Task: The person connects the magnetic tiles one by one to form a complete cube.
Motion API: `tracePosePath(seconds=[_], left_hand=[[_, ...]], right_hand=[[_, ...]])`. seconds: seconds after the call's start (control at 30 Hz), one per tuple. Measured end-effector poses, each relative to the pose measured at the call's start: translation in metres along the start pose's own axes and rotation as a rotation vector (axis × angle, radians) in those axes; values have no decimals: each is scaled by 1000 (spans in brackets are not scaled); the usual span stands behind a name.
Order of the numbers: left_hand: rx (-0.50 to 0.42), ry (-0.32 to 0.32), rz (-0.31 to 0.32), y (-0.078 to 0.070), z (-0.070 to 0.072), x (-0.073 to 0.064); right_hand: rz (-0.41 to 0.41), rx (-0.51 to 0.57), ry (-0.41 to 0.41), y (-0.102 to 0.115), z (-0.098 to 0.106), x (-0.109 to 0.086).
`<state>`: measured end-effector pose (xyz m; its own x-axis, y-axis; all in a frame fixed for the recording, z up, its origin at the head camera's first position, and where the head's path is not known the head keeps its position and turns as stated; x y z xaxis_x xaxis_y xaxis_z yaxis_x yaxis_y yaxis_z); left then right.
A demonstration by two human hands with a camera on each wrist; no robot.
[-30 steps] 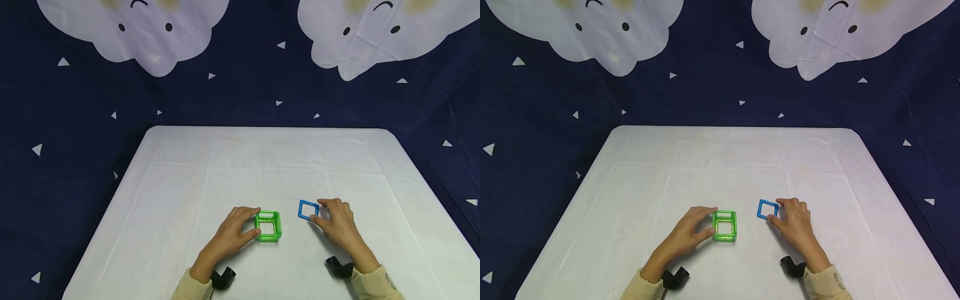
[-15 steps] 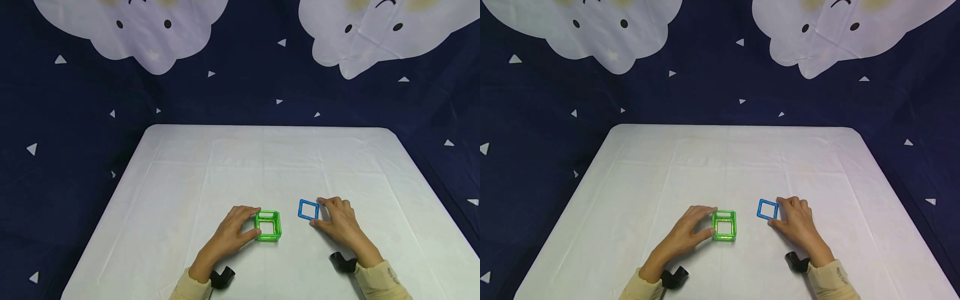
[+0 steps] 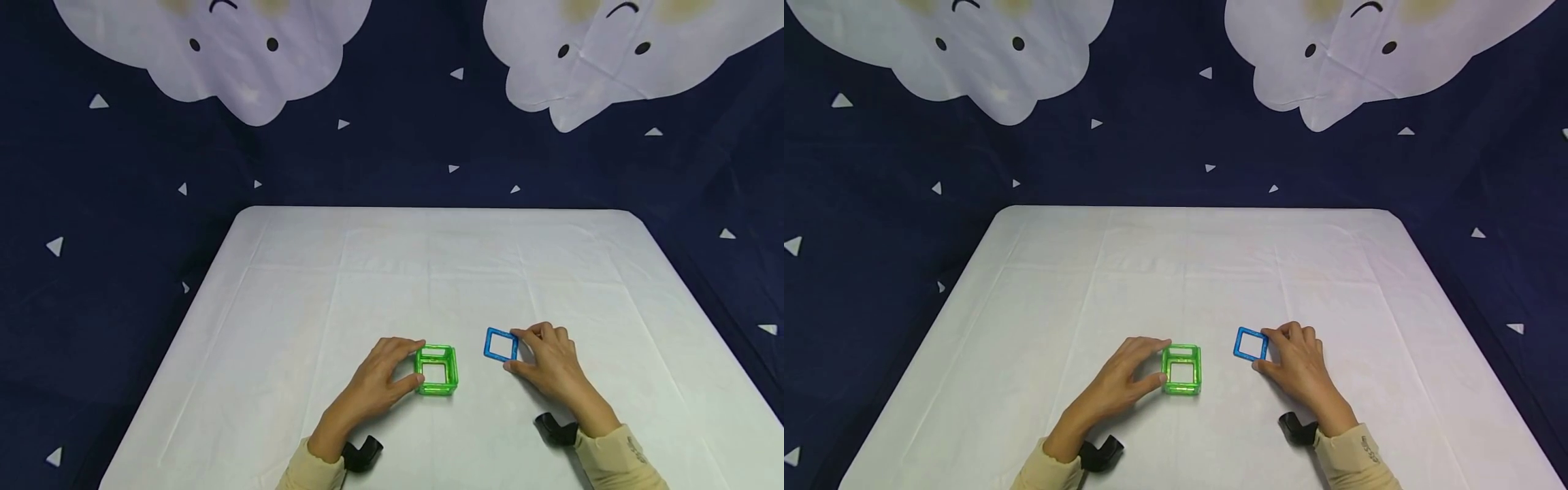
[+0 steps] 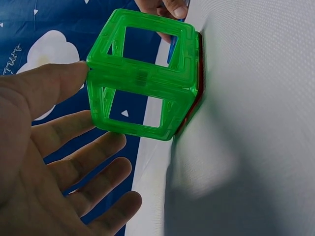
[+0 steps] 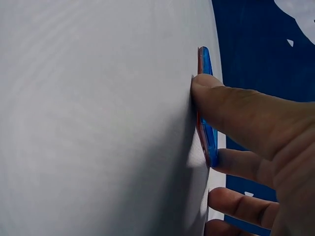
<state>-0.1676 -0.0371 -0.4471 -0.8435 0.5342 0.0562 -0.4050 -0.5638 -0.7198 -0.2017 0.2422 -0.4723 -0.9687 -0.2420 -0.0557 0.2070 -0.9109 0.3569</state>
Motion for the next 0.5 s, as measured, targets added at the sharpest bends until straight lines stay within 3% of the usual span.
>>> tracePosePath(seconds=[0.5], left_hand=[[-5, 6, -3, 0, -1, 0]], right_hand=[[85, -40, -49, 4, 1, -3]])
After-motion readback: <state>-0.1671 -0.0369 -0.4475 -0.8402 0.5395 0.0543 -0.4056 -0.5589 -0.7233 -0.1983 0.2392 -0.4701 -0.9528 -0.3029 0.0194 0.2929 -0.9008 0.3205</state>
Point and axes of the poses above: each hand's wrist, its own x-axis towards the middle knuckle, its own z-axis out of the back of the hand, y = z × x, the point moved 7 cm from there along x, towards the middle knuckle, and after that the axes turned 10 degrees about y, right-handed, at the moved point
